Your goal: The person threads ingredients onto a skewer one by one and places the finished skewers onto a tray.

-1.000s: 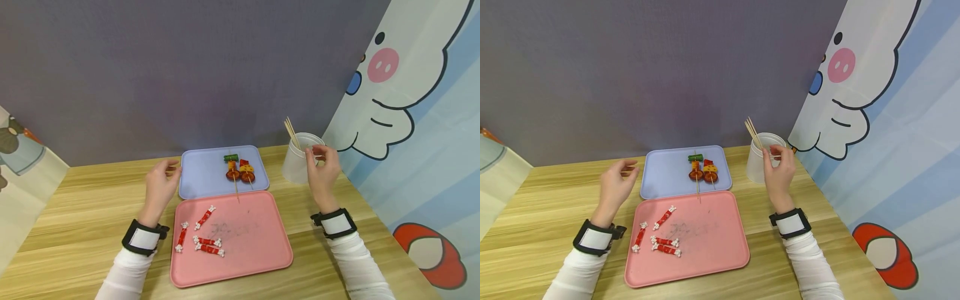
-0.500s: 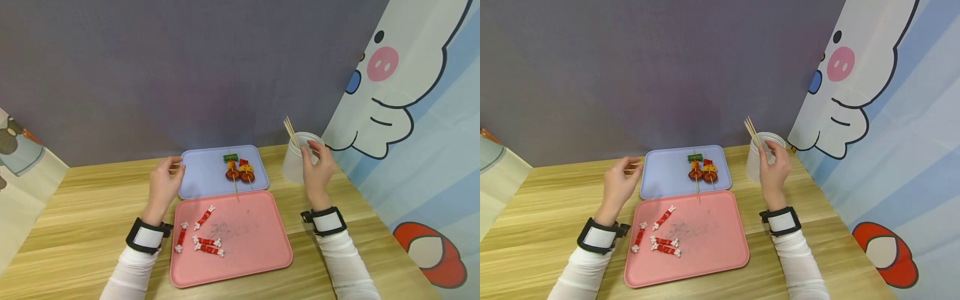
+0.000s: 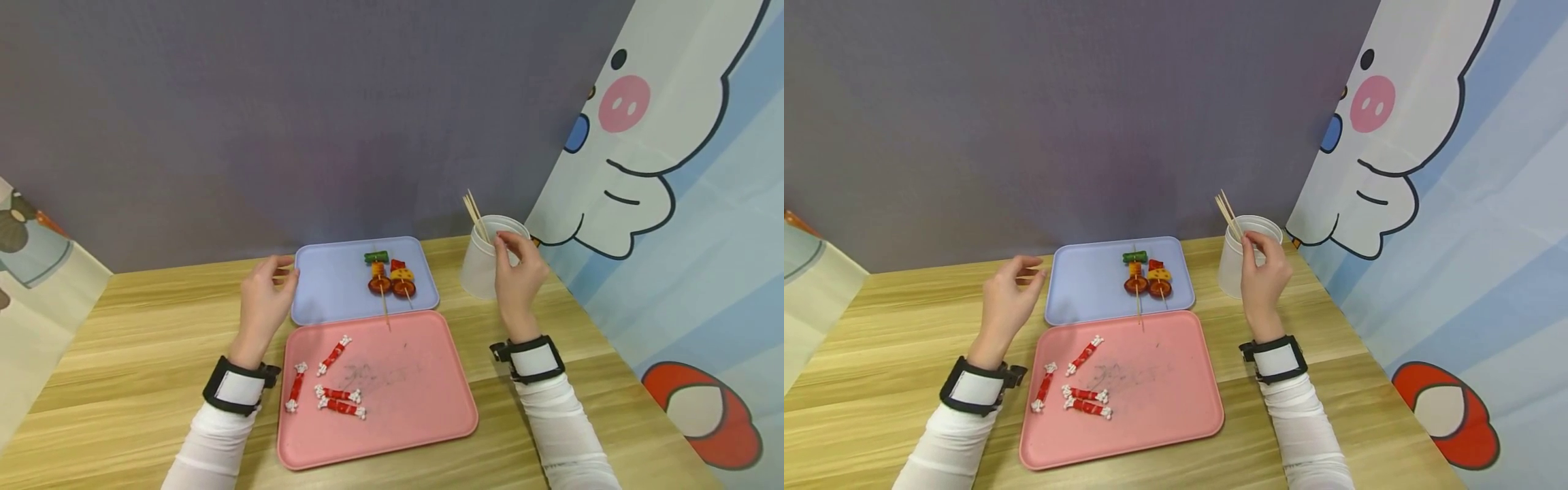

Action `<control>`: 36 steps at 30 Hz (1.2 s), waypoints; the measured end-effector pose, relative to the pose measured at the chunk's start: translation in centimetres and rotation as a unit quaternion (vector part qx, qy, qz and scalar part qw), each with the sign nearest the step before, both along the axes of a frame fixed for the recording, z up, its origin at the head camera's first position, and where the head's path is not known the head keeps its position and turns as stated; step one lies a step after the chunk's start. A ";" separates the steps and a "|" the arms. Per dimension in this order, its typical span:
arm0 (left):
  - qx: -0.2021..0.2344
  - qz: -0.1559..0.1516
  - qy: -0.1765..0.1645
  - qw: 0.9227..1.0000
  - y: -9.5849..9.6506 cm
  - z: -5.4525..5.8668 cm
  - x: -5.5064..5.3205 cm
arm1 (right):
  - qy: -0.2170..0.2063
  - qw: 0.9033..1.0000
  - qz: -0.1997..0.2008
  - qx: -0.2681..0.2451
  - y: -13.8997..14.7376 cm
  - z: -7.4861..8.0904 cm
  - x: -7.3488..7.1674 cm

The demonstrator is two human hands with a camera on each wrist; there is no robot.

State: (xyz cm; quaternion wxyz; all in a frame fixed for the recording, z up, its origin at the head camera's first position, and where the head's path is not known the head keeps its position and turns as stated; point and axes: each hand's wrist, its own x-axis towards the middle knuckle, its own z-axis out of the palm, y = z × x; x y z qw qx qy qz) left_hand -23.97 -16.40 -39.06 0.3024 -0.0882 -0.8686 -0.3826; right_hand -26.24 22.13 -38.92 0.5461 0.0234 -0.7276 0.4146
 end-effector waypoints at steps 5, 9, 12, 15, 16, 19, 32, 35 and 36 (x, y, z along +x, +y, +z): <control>-0.001 0.001 -0.001 1.000 0.0 0.0 0.0 | 0.003 1.000 -0.006 0.001 0.1 0.1 -0.1; -0.003 -0.001 0.001 1.000 0.1 0.1 0.0 | 0.009 1.000 -0.005 -0.003 0.1 0.3 0.1; -0.003 -0.004 0.004 1.000 0.1 0.2 0.0 | 0.012 1.000 -0.004 -0.008 0.0 0.8 0.7; -0.001 -0.005 0.009 1.000 0.2 0.2 -0.1 | 0.012 1.000 -0.006 -0.008 -0.3 1.7 1.6; -0.001 -0.006 0.011 1.000 0.2 0.3 -0.1 | 0.014 1.000 -0.006 -0.013 -0.4 2.0 1.9; -0.002 -0.007 0.015 1.000 0.4 0.4 -0.1 | 0.025 0.999 -0.001 -0.026 -0.6 2.9 2.9; 0.010 -0.028 0.021 0.999 2.8 1.4 -0.6 | 0.154 0.982 0.019 -0.107 -2.3 7.5 7.1; 0.015 -0.034 0.020 0.999 3.4 1.5 -0.7 | 0.188 0.972 0.032 -0.135 -2.3 7.8 7.4; 0.016 -0.037 0.022 0.999 3.6 1.6 -0.7 | 0.198 0.969 0.038 -0.144 -2.2 7.8 7.5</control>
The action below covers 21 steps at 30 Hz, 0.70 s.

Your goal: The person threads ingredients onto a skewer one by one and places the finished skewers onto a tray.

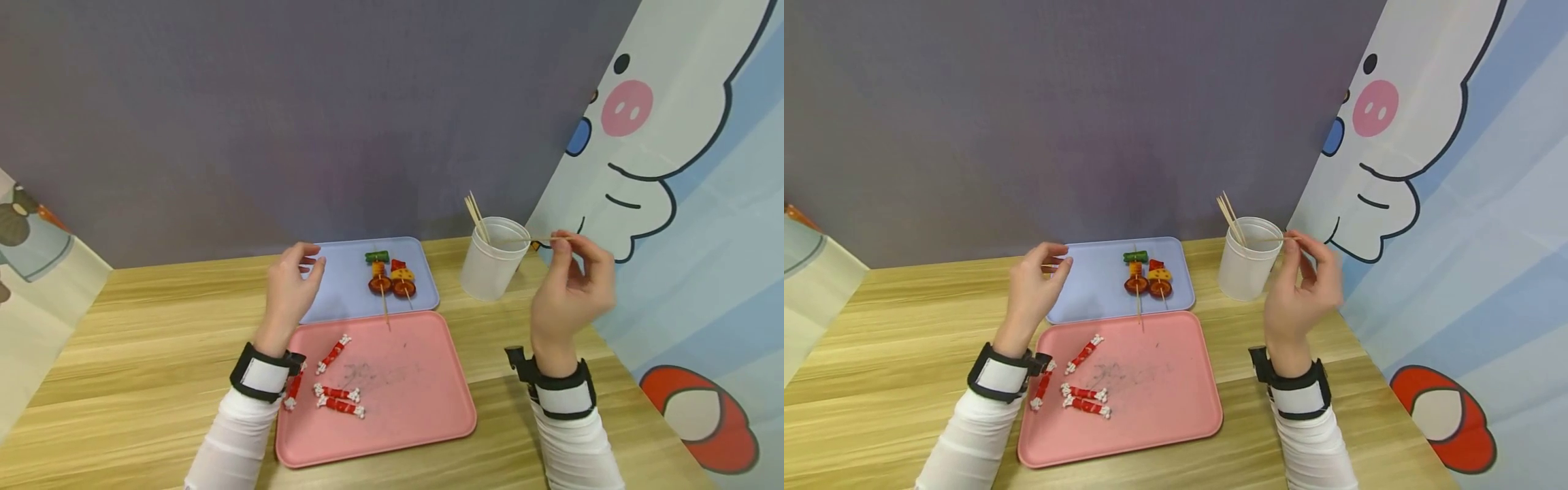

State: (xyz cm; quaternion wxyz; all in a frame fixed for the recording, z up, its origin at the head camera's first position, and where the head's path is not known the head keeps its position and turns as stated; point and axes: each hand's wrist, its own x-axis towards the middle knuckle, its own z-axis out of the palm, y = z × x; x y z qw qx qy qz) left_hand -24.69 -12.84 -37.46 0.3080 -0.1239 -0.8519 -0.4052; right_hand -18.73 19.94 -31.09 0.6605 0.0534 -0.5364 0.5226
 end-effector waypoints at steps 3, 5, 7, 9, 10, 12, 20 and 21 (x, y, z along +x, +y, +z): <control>0.003 -0.007 0.006 1.000 0.6 0.0 -0.1 | 0.031 0.999 0.022 -0.026 0.3 0.1 0.3; 0.000 -0.012 0.010 1.000 1.0 0.0 -0.1 | 0.049 0.997 0.036 -0.044 0.2 0.5 0.7; -0.001 -0.014 0.013 1.000 1.4 0.0 -0.1 | 0.062 0.995 0.052 -0.056 0.1 0.9 1.1; -0.004 -0.018 0.016 1.000 1.9 0.0 -0.1 | 0.066 0.993 0.068 -0.064 0.1 1.0 1.3; -0.007 -0.020 0.018 1.000 2.1 0.0 -0.1 | 0.064 0.992 0.083 -0.069 0.1 1.0 1.3; -0.008 -0.027 0.019 0.999 2.7 0.1 -0.1 | 0.053 0.989 0.119 -0.074 0.1 0.7 1.1; -0.008 -0.084 0.004 0.996 5.4 0.4 0.7 | -0.059 0.948 0.295 -0.106 -0.5 -2.0 -0.8; -0.011 -0.093 0.005 0.996 5.8 0.4 0.9 | -0.078 0.941 0.312 -0.111 -0.6 -2.4 -1.0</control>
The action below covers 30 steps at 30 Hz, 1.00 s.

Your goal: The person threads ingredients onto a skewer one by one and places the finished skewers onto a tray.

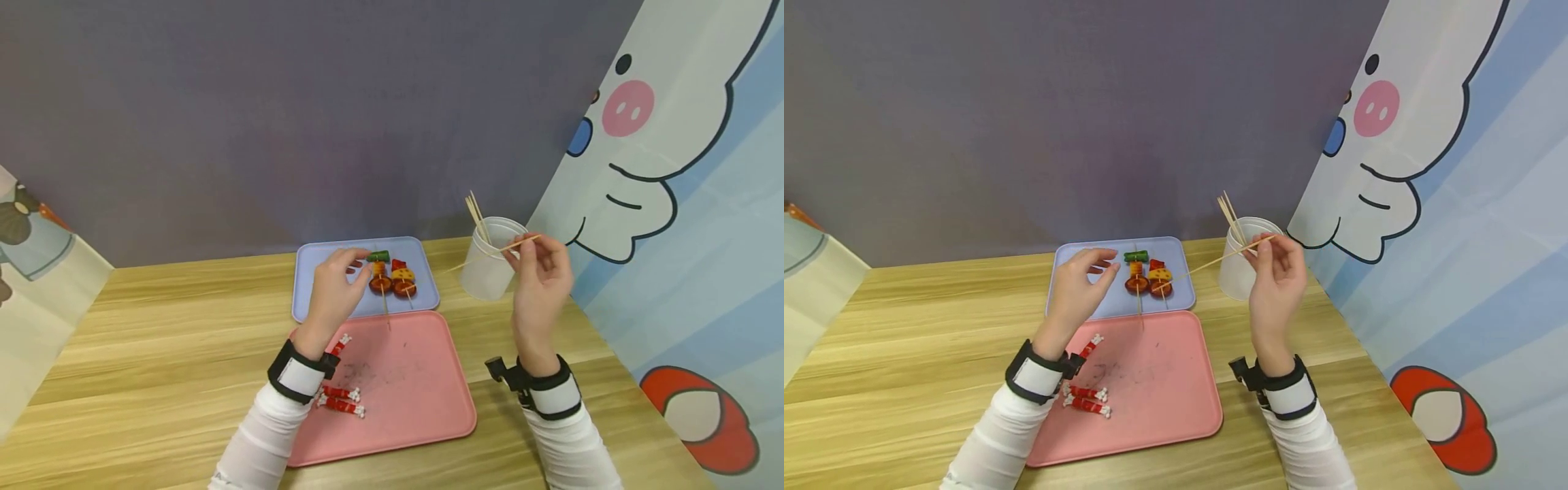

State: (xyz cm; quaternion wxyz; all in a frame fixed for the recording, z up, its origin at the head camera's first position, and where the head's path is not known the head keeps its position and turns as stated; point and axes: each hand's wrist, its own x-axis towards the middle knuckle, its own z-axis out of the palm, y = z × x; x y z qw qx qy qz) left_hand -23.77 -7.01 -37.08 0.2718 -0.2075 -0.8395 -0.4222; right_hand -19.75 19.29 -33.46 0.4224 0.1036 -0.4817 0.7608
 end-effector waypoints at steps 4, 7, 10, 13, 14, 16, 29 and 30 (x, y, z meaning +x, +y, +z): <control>-0.014 -0.037 -0.003 0.999 1.4 0.0 0.8 | -0.072 0.995 0.063 0.000 -0.9 -1.4 -0.8; -0.025 -0.064 -0.016 0.998 2.2 -0.3 1.2 | -0.126 0.987 0.096 -0.003 -1.6 -2.1 -1.1; -0.042 -0.081 -0.036 0.995 2.7 -0.6 1.5 | -0.180 0.976 0.120 -0.001 -2.2 -2.7 -1.3; -0.062 -0.090 -0.054 0.993 3.0 -0.9 1.6 | -0.216 0.967 0.136 0.011 -2.8 -3.1 -1.4; -0.066 -0.093 -0.058 0.992 3.1 -1.0 1.7 | -0.221 0.965 0.140 0.012 -3.0 -3.3 -1.4; -0.078 -0.095 -0.062 0.990 3.3 -1.0 1.8 | -0.227 0.962 0.148 0.014 -3.3 -3.5 -1.4; -0.110 -0.080 -0.047 0.990 3.5 -1.3 1.9 | -0.237 0.957 0.168 0.019 -4.1 -3.8 -1.3; -0.108 -0.077 -0.041 0.990 3.5 -1.4 1.9 | -0.234 0.957 0.170 0.019 -4.0 -3.8 -1.3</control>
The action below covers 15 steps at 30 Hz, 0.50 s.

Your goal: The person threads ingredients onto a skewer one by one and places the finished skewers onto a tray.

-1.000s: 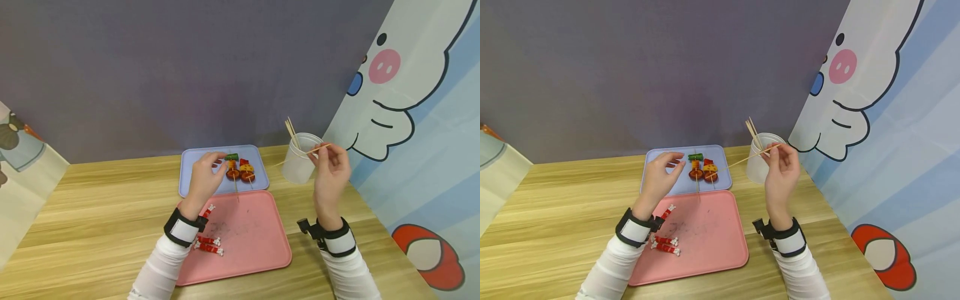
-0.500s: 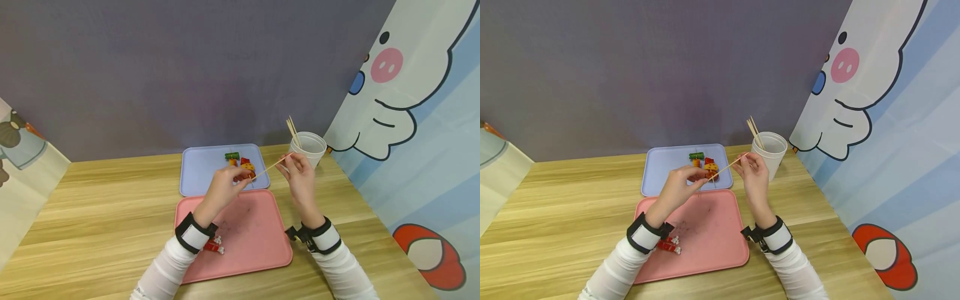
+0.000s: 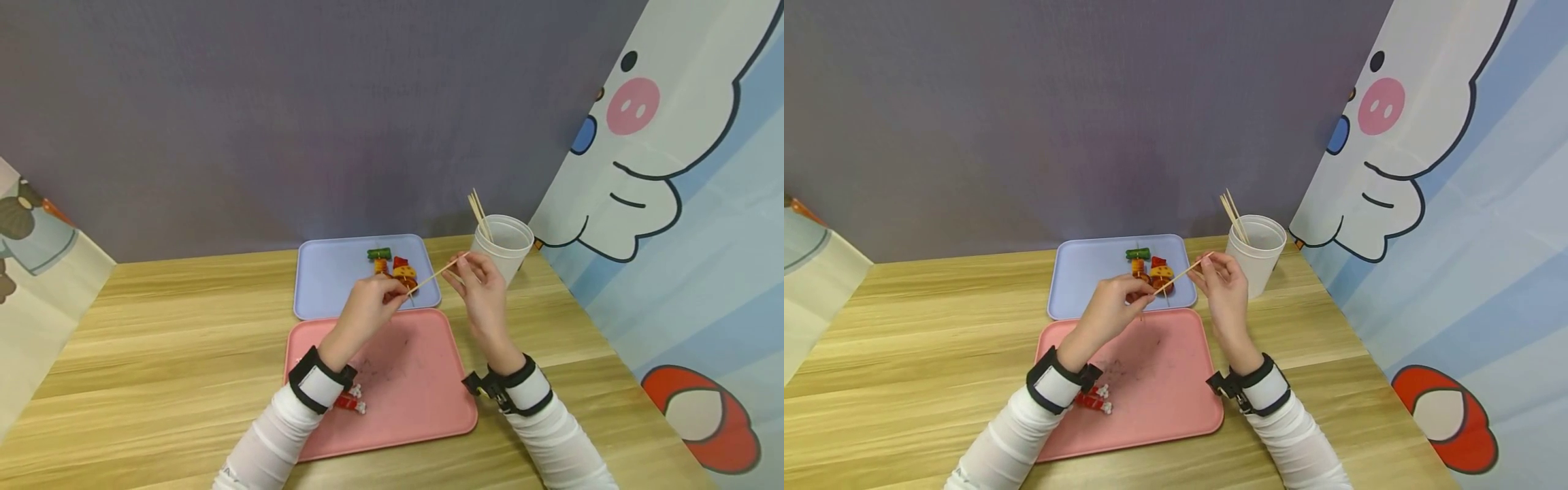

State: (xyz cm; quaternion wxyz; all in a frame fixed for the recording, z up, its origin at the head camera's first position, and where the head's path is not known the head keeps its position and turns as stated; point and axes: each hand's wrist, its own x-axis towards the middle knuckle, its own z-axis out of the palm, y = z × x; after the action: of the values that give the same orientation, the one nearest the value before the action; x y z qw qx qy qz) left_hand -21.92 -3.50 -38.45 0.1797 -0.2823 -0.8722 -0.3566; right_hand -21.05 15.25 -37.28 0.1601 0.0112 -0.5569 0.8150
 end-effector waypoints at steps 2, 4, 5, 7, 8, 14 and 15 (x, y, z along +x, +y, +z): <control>0.008 0.007 0.007 1.000 -0.1 -0.1 0.0 | 0.008 1.000 0.007 0.003 0.1 0.0 0.0; 0.025 0.017 0.007 1.000 -0.1 -0.1 -0.1 | 0.020 1.000 0.014 0.013 0.2 -0.1 -0.1; 0.041 0.022 -0.002 0.999 -0.2 -0.1 -0.1 | 0.026 0.999 0.018 0.027 0.3 -0.2 0.0; 0.077 0.032 -0.011 0.996 -0.3 0.0 -0.1 | 0.037 0.997 0.024 0.064 0.5 -0.4 0.0; 0.098 0.036 -0.017 0.994 -0.3 0.0 -0.2 | 0.041 0.995 0.025 0.087 0.7 -0.5 0.1; 0.214 0.025 -0.054 0.975 -0.7 0.4 -0.4 | 0.049 0.975 0.041 0.211 1.6 -2.1 0.7; 0.230 0.021 -0.062 0.971 -0.8 0.4 -0.5 | 0.048 0.972 0.047 0.224 1.7 -2.4 0.8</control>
State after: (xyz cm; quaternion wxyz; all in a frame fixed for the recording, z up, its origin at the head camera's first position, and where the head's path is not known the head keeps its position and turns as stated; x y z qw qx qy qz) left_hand -22.37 -4.31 -38.03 0.1926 -0.1928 -0.7821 -0.5604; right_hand -20.25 16.99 -39.65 0.1419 0.1117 -0.7161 0.6743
